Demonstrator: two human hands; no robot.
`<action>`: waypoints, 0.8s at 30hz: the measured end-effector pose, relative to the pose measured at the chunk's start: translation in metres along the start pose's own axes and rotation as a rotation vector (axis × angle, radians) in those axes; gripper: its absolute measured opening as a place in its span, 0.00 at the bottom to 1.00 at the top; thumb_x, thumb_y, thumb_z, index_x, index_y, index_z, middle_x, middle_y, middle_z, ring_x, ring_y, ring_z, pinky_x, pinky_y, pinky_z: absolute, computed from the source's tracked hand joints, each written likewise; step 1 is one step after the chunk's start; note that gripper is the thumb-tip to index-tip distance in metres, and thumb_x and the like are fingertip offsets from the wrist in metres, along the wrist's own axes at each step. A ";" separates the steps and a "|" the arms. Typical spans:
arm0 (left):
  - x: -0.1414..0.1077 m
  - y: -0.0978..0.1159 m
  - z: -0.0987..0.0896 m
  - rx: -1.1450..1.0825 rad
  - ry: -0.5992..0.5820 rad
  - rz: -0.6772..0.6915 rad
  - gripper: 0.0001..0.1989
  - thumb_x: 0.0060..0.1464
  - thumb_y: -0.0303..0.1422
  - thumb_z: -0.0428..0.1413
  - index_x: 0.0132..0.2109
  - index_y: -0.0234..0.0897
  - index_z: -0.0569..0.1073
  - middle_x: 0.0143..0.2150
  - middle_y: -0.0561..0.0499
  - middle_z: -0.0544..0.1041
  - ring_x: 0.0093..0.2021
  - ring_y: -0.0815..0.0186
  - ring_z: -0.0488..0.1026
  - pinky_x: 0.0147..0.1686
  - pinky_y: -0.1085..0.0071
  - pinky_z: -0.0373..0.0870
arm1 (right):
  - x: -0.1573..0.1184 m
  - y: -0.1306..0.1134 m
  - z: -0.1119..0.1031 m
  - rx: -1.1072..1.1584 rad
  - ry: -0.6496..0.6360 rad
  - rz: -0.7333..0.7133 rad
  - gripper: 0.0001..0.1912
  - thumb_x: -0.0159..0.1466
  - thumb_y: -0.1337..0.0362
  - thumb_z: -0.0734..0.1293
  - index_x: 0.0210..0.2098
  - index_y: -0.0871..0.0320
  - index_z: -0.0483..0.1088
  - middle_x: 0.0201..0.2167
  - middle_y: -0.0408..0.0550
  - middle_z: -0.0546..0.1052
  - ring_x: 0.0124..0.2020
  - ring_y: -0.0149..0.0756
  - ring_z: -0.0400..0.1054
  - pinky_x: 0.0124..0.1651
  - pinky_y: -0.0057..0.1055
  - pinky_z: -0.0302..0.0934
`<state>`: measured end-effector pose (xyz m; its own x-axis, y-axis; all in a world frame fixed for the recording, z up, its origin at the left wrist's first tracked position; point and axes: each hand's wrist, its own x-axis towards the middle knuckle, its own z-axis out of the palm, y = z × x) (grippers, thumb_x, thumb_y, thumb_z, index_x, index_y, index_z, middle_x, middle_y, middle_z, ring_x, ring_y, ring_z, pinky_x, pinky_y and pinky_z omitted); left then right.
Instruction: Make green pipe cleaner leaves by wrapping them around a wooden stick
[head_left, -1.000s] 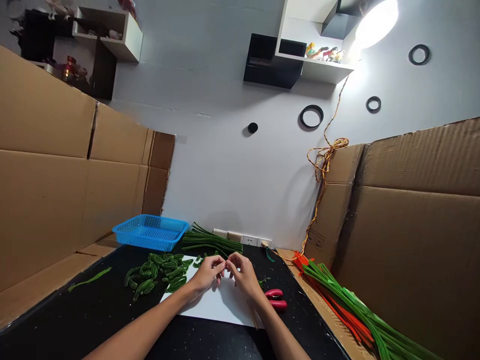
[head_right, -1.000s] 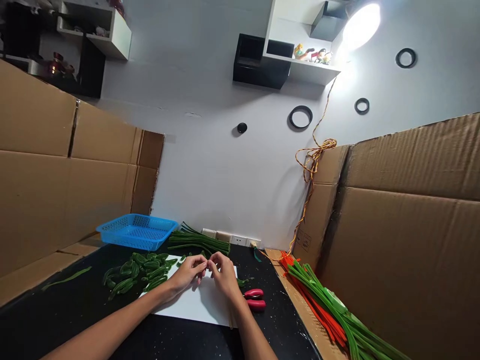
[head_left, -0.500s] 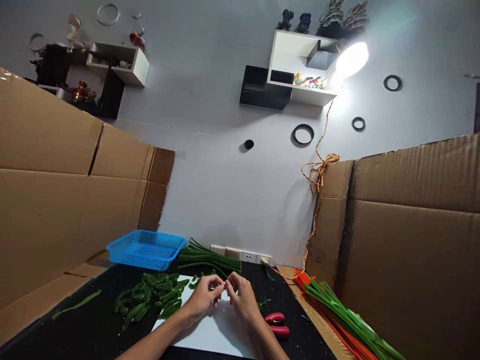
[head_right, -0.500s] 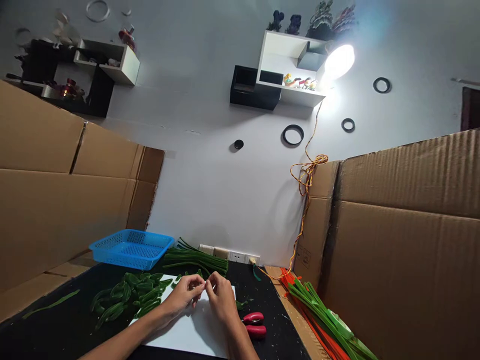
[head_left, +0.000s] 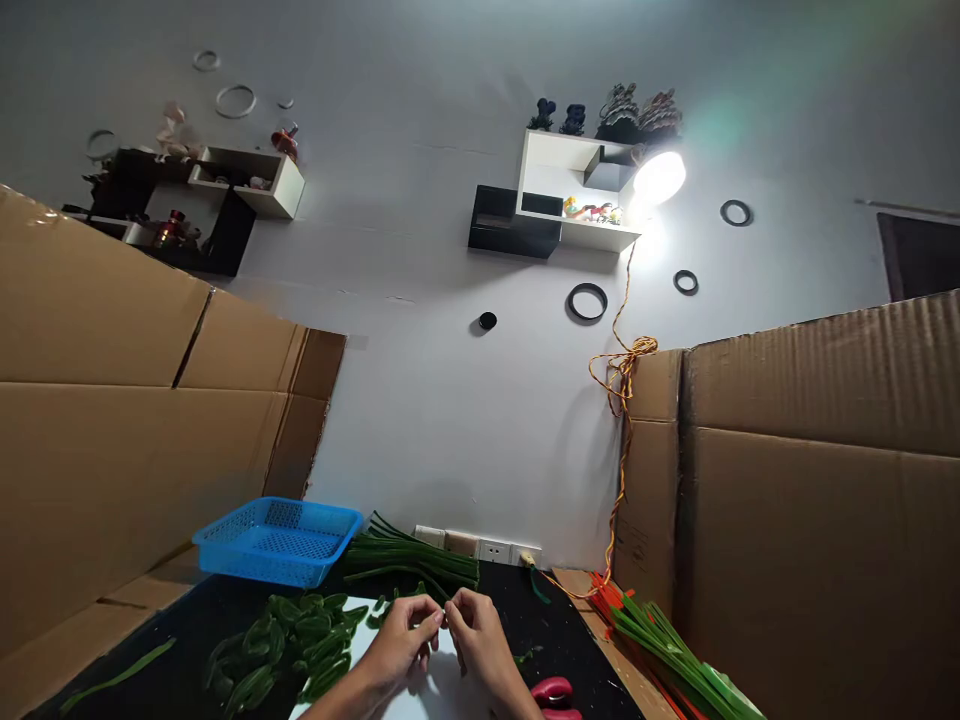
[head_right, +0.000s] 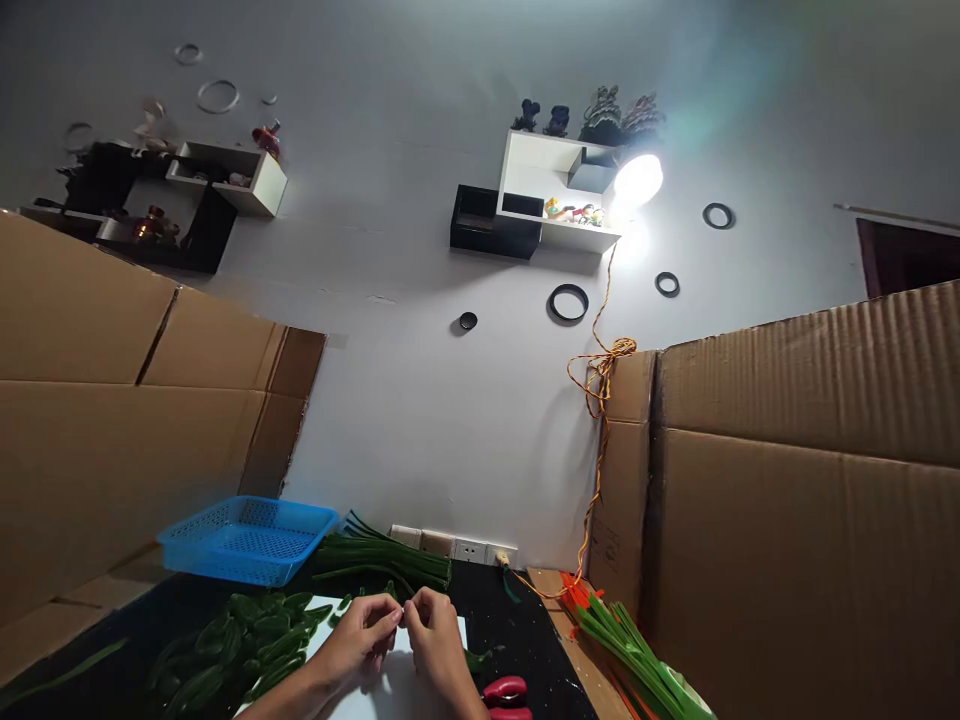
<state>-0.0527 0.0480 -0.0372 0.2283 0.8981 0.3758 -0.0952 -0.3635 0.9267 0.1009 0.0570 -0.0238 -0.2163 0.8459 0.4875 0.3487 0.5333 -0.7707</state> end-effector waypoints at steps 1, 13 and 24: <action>0.000 0.000 0.000 -0.001 -0.003 -0.007 0.37 0.39 0.68 0.61 0.29 0.34 0.71 0.18 0.56 0.66 0.15 0.74 0.58 0.17 0.75 0.56 | 0.000 0.001 0.001 0.024 -0.012 0.011 0.23 0.63 0.43 0.63 0.24 0.55 0.62 0.15 0.38 0.62 0.18 0.28 0.55 0.21 0.25 0.46; 0.012 -0.016 -0.002 -0.112 0.038 -0.001 0.36 0.32 0.66 0.66 0.27 0.37 0.69 0.19 0.57 0.65 0.17 0.76 0.56 0.17 0.75 0.50 | 0.018 0.031 0.016 0.138 0.018 0.074 0.38 0.49 0.23 0.62 0.21 0.53 0.58 0.10 0.35 0.57 0.13 0.24 0.49 0.18 0.24 0.44; 0.015 -0.009 -0.010 -0.017 -0.004 0.018 0.36 0.37 0.69 0.62 0.29 0.37 0.72 0.20 0.53 0.67 0.20 0.72 0.58 0.22 0.73 0.51 | 0.028 0.028 0.008 0.237 -0.166 0.075 0.33 0.49 0.31 0.68 0.17 0.55 0.58 0.11 0.40 0.62 0.14 0.25 0.54 0.22 0.25 0.47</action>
<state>-0.0577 0.0672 -0.0397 0.2305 0.8906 0.3921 -0.1153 -0.3752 0.9198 0.0975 0.0954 -0.0352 -0.3509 0.8616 0.3669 0.1509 0.4387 -0.8859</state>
